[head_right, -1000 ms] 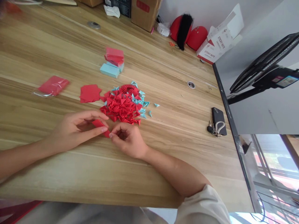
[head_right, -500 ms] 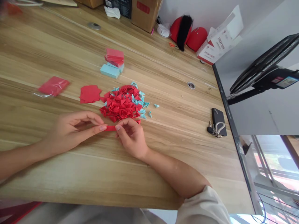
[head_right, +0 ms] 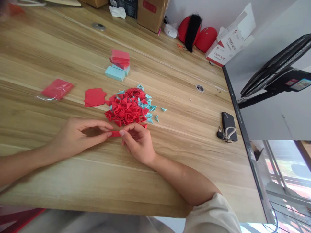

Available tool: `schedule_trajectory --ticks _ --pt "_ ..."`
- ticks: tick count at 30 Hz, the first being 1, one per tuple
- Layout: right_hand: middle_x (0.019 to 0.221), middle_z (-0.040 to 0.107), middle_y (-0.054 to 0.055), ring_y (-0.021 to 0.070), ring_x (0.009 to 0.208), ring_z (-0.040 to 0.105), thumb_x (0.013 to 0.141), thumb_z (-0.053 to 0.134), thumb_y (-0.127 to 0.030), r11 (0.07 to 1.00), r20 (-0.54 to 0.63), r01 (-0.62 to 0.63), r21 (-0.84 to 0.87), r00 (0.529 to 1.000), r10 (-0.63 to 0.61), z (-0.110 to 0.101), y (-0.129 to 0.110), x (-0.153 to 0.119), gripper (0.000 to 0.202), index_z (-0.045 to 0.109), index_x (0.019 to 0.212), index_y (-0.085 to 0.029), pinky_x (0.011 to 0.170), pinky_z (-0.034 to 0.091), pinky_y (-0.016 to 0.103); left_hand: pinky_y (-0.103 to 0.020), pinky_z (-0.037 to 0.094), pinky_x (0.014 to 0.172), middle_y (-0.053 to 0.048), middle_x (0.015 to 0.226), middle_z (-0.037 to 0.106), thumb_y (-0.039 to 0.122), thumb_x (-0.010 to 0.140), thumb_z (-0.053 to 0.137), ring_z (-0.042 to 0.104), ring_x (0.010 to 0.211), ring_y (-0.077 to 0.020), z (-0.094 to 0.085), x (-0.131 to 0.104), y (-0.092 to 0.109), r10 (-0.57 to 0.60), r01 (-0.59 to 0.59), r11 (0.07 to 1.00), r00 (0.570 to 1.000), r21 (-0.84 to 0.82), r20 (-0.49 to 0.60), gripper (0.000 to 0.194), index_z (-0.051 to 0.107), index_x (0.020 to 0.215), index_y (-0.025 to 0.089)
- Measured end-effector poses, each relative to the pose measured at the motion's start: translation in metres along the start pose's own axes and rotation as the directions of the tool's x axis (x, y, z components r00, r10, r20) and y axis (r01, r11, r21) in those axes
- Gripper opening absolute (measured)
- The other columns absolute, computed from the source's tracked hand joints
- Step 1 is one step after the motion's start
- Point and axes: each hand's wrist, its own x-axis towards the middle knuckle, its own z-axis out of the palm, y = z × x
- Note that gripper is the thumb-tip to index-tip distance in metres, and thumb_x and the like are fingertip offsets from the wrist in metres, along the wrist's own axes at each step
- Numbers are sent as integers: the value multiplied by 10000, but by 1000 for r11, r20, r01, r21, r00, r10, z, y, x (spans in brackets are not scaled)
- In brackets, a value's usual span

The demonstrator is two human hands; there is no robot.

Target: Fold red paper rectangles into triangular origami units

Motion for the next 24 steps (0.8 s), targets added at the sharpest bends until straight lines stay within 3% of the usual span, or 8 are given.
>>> schedule_trajectory --ticks 8,13,17,24 --pt "787 653 47 107 637 594 888 657 -359 980 174 182 -76 970 -167 -3 -2 0 222 707 756 -186 521 503 240 -197 480 625 43 761 748 240 819 620 670 668 -112 -3 3 5 49 -51 998 995 24 84 123 730 781 200" --pt "779 663 23 106 628 599 804 753 -341 996 141 84 20 986 -86 -2 4 2 182 694 893 -194 549 521 248 -199 503 677 20 823 745 230 847 600 682 725 -118 -2 2 4 101 -98 994 990 -38 94 122 707 804 192" --pt "698 662 -2 95 594 586 735 811 -365 999 152 3 48 988 -11 0 4 2 265 664 854 -179 501 487 215 -172 489 626 26 781 731 205 852 600 661 681 -96 -2 1 4 152 -150 988 984 -21 90 128 705 780 195" --pt "770 689 19 96 605 587 685 840 -401 999 142 -19 -27 990 23 0 2 2 287 694 808 -187 450 451 200 -167 465 564 22 675 712 230 819 668 627 595 -92 -1 3 10 183 -184 983 980 8 74 147 704 685 182"
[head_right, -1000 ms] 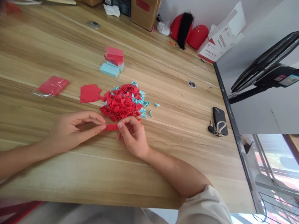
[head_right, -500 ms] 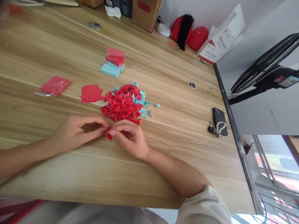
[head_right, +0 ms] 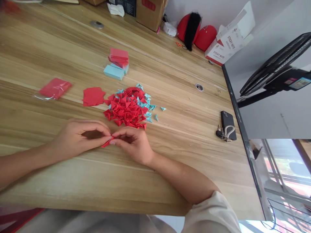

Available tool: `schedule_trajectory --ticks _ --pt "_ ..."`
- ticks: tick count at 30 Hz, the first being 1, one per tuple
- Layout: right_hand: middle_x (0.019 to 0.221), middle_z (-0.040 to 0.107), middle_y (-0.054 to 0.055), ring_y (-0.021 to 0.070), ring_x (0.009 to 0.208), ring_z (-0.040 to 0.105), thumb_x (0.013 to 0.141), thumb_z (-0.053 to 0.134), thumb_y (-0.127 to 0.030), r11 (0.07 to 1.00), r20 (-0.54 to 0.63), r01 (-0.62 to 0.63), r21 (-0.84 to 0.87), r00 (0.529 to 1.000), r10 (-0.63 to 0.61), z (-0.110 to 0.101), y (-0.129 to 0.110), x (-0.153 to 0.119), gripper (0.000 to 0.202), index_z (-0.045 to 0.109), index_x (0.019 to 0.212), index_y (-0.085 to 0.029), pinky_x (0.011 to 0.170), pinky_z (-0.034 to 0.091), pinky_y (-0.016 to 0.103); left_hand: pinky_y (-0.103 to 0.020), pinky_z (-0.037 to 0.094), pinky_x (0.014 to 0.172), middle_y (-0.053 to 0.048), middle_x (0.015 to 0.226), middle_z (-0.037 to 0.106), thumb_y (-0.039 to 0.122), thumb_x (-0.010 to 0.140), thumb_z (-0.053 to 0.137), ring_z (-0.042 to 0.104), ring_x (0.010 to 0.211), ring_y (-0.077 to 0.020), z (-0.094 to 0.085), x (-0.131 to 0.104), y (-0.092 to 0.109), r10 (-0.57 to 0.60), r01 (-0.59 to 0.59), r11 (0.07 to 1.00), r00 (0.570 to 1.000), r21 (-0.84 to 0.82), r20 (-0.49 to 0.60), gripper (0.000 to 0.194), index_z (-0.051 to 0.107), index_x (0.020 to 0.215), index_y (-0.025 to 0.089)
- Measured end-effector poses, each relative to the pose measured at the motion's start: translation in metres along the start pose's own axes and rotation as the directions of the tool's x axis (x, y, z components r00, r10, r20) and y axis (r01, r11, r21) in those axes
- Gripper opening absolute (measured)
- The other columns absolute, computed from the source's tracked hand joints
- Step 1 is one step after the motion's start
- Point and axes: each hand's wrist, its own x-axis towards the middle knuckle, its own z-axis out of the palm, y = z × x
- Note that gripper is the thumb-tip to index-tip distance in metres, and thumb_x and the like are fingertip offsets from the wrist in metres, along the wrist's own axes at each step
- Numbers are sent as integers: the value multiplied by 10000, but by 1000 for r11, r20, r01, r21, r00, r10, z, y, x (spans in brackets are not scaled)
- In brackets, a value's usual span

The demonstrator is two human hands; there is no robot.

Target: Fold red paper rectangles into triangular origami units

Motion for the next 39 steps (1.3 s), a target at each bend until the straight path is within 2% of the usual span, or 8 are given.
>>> schedule_trajectory --ticks 7,12,19,25,29,32,35,39 --pt "704 657 9 91 568 563 734 793 -437 998 -33 -37 60 999 39 1 -5 1 293 645 770 -186 427 420 197 -207 553 666 -28 832 775 165 823 618 711 727 -144 -1 -2 -3 32 -35 996 998 -79 -46 125 743 824 182" --pt "631 611 -14 83 508 521 763 773 -427 997 -74 -10 74 997 16 0 -2 0 284 622 786 -188 414 416 200 -248 583 701 -45 890 780 197 800 657 729 769 -171 0 -4 -3 1 -2 990 1000 -140 -12 137 738 908 177" --pt "681 627 -6 86 533 564 775 754 -429 998 -103 4 62 995 2 0 1 0 268 639 793 -188 404 437 192 -213 568 709 -9 826 786 206 817 694 724 723 -135 0 -2 -1 47 -50 998 995 -29 -88 56 744 794 191" --pt "706 655 8 94 540 582 767 766 -392 997 -128 17 77 992 -7 1 -1 0 217 686 802 -194 395 447 198 -206 555 681 6 815 785 189 840 692 717 699 -124 0 -4 -3 134 -129 991 983 45 -126 75 744 789 208" --pt "770 689 26 99 574 576 715 812 -386 998 -106 29 51 994 -23 1 -1 0 226 705 790 -202 408 440 207 -215 536 677 16 796 780 228 864 680 712 694 -128 1 -6 -4 147 -135 985 983 106 -111 91 733 791 216" --pt "732 686 23 101 566 566 733 798 -412 999 -108 27 36 994 -23 1 1 -1 235 714 785 -199 412 433 211 -206 513 623 26 785 772 240 853 697 696 655 -118 1 -6 -5 178 -160 976 976 145 -125 37 730 843 226" --pt "682 676 12 90 511 534 750 788 -407 999 -120 36 33 992 -32 0 3 -1 221 730 790 -197 410 430 217 -200 522 648 20 809 776 218 834 723 700 672 -118 2 -6 -4 214 -193 969 967 151 -138 43 726 876 227" --pt "720 705 28 97 518 564 738 801 -388 999 -132 40 31 991 -36 -1 3 -1 200 752 768 -197 403 437 219 -207 536 681 13 805 780 195 845 707 708 690 -123 2 -5 -2 224 -209 970 966 120 -128 43 730 818 220"
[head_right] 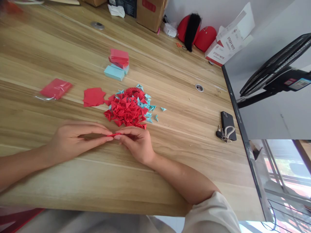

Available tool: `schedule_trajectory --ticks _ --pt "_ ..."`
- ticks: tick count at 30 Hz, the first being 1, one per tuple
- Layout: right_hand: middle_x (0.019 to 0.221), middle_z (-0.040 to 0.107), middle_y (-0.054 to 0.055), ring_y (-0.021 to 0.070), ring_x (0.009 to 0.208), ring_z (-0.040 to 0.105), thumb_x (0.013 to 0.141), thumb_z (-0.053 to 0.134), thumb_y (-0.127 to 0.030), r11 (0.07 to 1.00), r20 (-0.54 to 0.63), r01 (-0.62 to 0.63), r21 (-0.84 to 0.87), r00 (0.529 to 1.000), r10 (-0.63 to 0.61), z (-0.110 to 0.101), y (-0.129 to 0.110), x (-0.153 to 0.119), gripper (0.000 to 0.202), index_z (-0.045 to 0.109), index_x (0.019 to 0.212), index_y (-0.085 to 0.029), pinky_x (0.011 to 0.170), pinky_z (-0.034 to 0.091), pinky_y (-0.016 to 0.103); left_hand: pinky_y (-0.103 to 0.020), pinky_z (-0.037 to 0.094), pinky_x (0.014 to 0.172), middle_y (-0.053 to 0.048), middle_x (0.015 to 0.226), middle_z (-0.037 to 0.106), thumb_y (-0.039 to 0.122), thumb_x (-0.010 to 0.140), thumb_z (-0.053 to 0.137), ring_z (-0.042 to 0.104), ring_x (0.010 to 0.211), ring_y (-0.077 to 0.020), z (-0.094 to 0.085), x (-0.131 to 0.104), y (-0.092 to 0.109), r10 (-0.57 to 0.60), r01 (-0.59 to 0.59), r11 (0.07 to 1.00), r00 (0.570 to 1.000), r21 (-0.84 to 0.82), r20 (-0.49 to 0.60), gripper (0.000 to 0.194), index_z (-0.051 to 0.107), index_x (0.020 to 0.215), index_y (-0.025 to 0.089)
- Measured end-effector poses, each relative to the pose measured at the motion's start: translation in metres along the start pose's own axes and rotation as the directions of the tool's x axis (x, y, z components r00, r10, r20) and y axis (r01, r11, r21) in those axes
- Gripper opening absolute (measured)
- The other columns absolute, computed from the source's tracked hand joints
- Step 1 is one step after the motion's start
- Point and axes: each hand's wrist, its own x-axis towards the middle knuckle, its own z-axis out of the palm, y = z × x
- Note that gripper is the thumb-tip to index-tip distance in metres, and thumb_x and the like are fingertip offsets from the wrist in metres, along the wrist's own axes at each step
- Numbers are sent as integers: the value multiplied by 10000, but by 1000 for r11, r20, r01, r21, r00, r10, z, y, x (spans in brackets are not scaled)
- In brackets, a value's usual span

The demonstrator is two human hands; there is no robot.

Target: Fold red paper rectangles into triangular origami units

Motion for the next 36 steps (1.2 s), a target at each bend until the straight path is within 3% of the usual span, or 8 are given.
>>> schedule_trajectory --ticks 5,20,28,36 --pt "750 723 39 102 534 582 740 788 -435 999 10 -29 -35 1000 29 0 -2 0 238 765 765 -200 413 456 221 -207 512 621 13 777 775 229 851 704 695 648 -120 -1 -1 0 -33 32 999 999 21 13 49 732 812 218" --pt "639 665 3 72 461 504 790 754 -382 999 57 15 -37 998 -13 0 -6 1 187 763 752 -199 412 440 220 -194 505 638 16 768 762 213 857 702 683 651 -111 0 0 -3 22 -23 999 1000 41 12 44 714 816 205" --pt "757 704 28 95 548 596 772 774 -359 1000 36 27 -3 999 -27 1 0 0 162 753 788 -200 416 463 213 -185 525 641 13 768 776 228 837 709 703 672 -123 -1 1 -1 -156 159 986 986 -49 59 77 749 781 194" --pt "769 697 22 82 571 612 766 786 -263 993 47 84 89 995 -88 0 4 2 87 749 804 -194 419 457 184 -171 536 661 31 768 779 227 829 721 710 668 -108 0 -1 -3 -120 120 992 993 -49 1 77 757 764 209"
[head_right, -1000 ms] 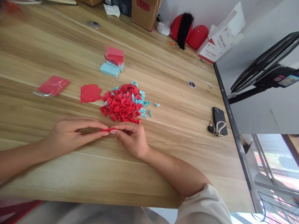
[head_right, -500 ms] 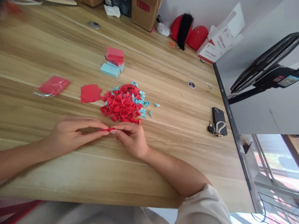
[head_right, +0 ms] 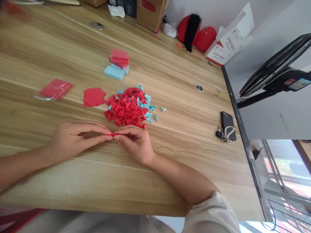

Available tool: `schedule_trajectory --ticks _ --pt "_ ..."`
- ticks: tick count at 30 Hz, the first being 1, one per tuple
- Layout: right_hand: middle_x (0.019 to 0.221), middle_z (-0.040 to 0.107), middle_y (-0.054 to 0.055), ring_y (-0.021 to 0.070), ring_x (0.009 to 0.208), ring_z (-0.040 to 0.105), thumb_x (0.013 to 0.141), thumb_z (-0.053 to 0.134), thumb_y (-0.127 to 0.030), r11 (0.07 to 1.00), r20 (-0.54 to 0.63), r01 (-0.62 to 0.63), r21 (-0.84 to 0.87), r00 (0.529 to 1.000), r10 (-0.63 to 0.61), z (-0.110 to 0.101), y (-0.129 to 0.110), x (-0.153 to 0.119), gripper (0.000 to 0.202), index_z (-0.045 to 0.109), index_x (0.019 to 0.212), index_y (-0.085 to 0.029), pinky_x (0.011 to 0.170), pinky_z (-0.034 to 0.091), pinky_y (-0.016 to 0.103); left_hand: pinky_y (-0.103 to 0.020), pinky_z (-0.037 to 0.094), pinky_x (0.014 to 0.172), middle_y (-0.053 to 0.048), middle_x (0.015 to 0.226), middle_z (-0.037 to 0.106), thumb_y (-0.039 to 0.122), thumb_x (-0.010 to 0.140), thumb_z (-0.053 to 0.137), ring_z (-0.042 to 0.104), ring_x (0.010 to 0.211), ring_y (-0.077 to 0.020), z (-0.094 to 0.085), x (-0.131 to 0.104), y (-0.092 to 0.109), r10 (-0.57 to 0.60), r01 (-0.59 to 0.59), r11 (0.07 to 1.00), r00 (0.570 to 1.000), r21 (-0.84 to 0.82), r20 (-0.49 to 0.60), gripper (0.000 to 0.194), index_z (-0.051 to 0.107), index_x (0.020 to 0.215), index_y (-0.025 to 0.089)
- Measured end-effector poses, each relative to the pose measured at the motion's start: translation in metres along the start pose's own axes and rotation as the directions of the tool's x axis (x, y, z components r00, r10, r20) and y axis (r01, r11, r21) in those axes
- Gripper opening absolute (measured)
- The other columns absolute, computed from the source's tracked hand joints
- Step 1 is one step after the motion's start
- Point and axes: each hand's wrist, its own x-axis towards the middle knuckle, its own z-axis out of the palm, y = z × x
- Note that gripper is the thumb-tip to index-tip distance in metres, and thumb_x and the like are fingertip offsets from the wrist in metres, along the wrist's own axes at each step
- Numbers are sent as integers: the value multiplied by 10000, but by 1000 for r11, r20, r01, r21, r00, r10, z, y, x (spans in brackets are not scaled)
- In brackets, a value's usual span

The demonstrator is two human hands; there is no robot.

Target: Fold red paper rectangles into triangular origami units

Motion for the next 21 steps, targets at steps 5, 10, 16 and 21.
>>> schedule_trajectory --ticks 5,10,16,21 --pt "770 697 16 78 561 600 756 794 -261 1000 -5 -12 10 1000 12 1 -1 0 99 738 810 -199 418 456 182 -135 545 672 35 780 784 184 811 729 723 682 -95 0 2 0 -6 6 1000 1000 -30 5 62 766 767 207" --pt "768 702 8 72 557 599 740 796 -201 999 -12 -25 44 1000 26 1 -2 1 89 734 804 -199 423 462 174 -135 567 673 34 782 786 162 784 745 731 685 -100 2 4 0 -31 31 995 1000 -90 2 60 770 762 213" --pt "778 698 9 66 534 585 731 802 -197 999 -16 -15 43 1000 16 1 -2 1 98 729 795 -193 405 460 172 -126 574 667 11 797 789 146 783 742 734 694 -101 1 4 0 -53 56 984 998 -166 22 67 772 757 200" --pt "784 691 11 67 544 590 728 813 -228 999 -33 -15 29 999 16 1 -3 0 126 708 785 -188 405 462 169 -153 579 660 9 828 784 129 797 729 722 698 -102 0 3 -1 -22 26 984 999 -176 27 91 763 761 206"
